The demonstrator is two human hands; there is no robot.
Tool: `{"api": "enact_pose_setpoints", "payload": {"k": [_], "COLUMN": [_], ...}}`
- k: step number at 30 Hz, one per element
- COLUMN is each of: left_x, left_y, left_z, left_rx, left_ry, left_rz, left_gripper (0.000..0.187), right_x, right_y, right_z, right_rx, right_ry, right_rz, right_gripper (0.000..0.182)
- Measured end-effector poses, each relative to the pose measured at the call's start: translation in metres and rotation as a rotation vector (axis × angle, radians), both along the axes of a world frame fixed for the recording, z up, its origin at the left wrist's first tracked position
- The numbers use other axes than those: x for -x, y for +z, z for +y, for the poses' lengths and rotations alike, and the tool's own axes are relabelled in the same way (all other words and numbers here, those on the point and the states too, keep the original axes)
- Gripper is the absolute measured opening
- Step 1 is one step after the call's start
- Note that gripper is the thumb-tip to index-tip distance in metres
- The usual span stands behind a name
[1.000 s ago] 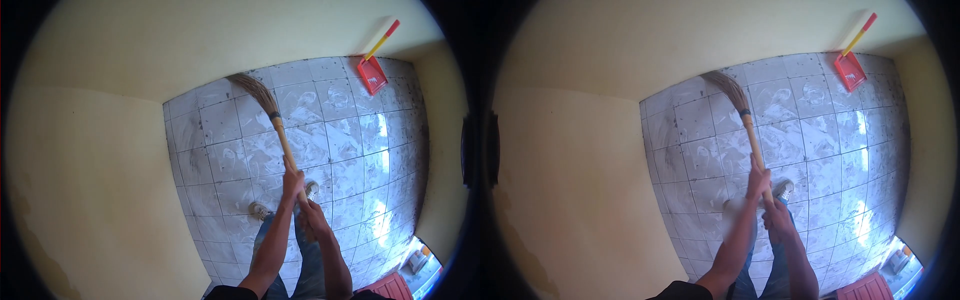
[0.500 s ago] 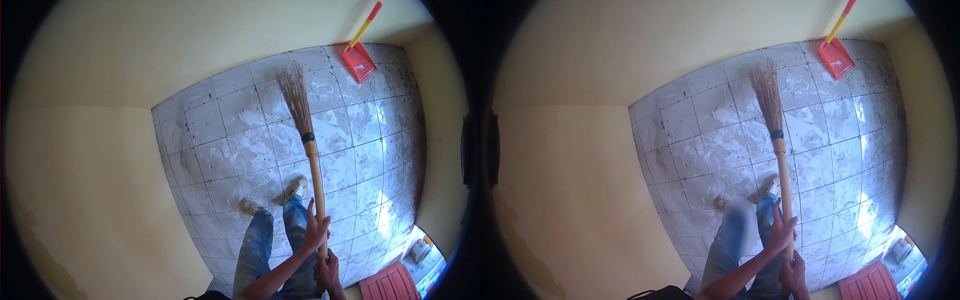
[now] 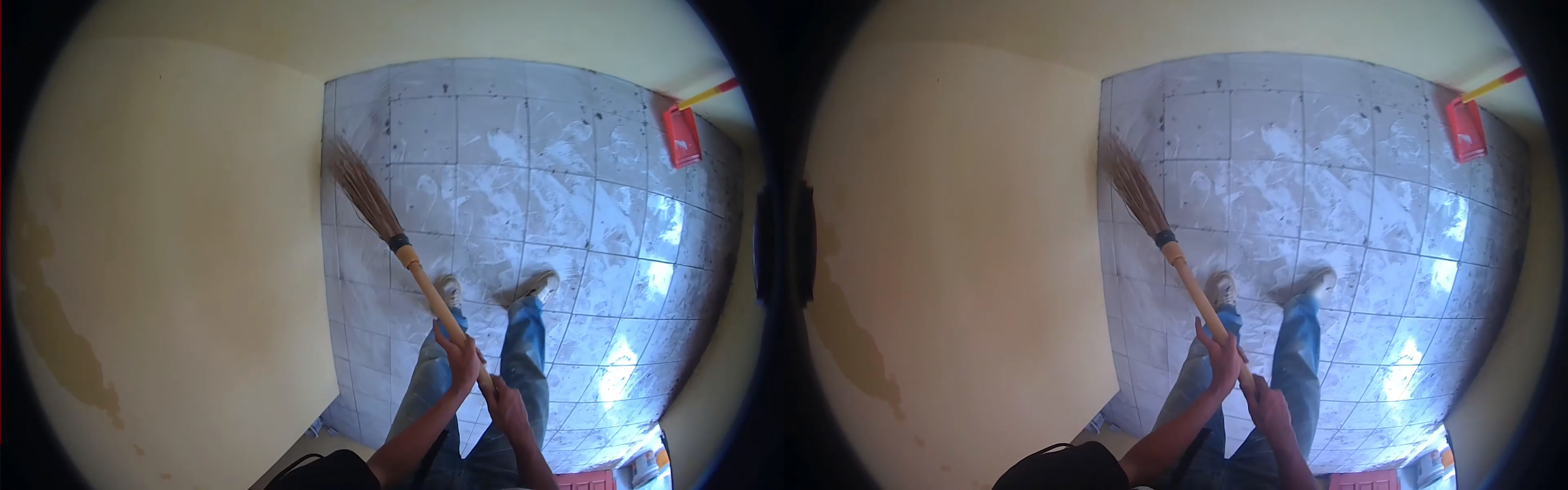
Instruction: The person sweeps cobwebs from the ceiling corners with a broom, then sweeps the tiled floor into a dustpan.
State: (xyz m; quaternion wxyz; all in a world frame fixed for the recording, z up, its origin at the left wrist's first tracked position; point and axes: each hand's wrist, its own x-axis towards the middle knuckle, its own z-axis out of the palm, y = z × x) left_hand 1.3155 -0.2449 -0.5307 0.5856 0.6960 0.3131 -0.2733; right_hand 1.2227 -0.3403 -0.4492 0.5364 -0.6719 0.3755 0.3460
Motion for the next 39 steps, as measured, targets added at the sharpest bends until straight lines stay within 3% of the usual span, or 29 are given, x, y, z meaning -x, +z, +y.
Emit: {"api": "enact_pose_setpoints", "payload": {"k": [4,8,12,14,17,20,25,29,32,33,34,36,39], "left_x": [-0.005,0.018,0.018,-0.007,-0.006,-0.011,-0.009,-0.039,-0.058,-0.065,-0.086,-0.109,-0.134], "left_y": [-0.025,-0.098,-0.12,-0.092,-0.106,-0.094,-0.046,-0.006,-0.058,-0.076,-0.077,-0.11,-0.167], "left_z": [0.057,0.083,0.083,0.079,0.078,0.063,0.069,0.104,0.133,0.142,0.145,0.155,0.163], "left_rx": [-0.11,-0.194,-0.199,-0.109,0.002,-0.09,0.055,0.041,-0.167,-0.225,-0.219,-0.318,-0.443], "left_ry": [0.076,-0.119,-0.312,-0.378,-0.551,-0.759,-0.534,-0.43,-0.426,-0.409,-0.366,-0.385,-0.433], "left_rz": [0.043,0.158,0.111,0.137,0.118,-0.145,-0.27,-0.011,-0.187,-0.231,-0.12,-0.187,-0.128], "left_gripper": [0.083,0.077,0.072,0.073,0.076,0.079,0.084,0.08,0.076,0.075,0.073,0.069,0.069], "right_x": [-0.017,-0.013,-0.002,0.004,-0.024,-0.023,0.006,0.005,-0.025,-0.033,-0.04,-0.064,-0.088], "right_y": [-0.024,-0.059,-0.073,-0.081,-0.053,-0.049,-0.038,-0.04,-0.075,-0.1,-0.127,-0.164,-0.206], "right_z": [0.058,0.095,0.127,0.145,0.157,0.166,0.182,0.2,0.204,0.212,0.219,0.218,0.213], "right_rx": [0.062,0.209,0.254,0.249,0.209,0.196,0.217,0.09,0.059,0.075,0.096,0.118,-0.077], "right_ry": [0.141,0.065,-0.124,-0.276,-0.409,-0.58,-0.65,-0.587,-0.395,-0.383,-0.374,-0.237,-0.347], "right_rz": [0.095,0.117,0.134,0.049,0.182,0.174,0.008,-0.028,-0.06,-0.179,-0.296,-0.316,-0.189], "right_gripper": [0.036,0.039,0.04,0.041,0.043,0.044,0.042,0.04,0.04,0.041,0.042,0.048,0.054]}}
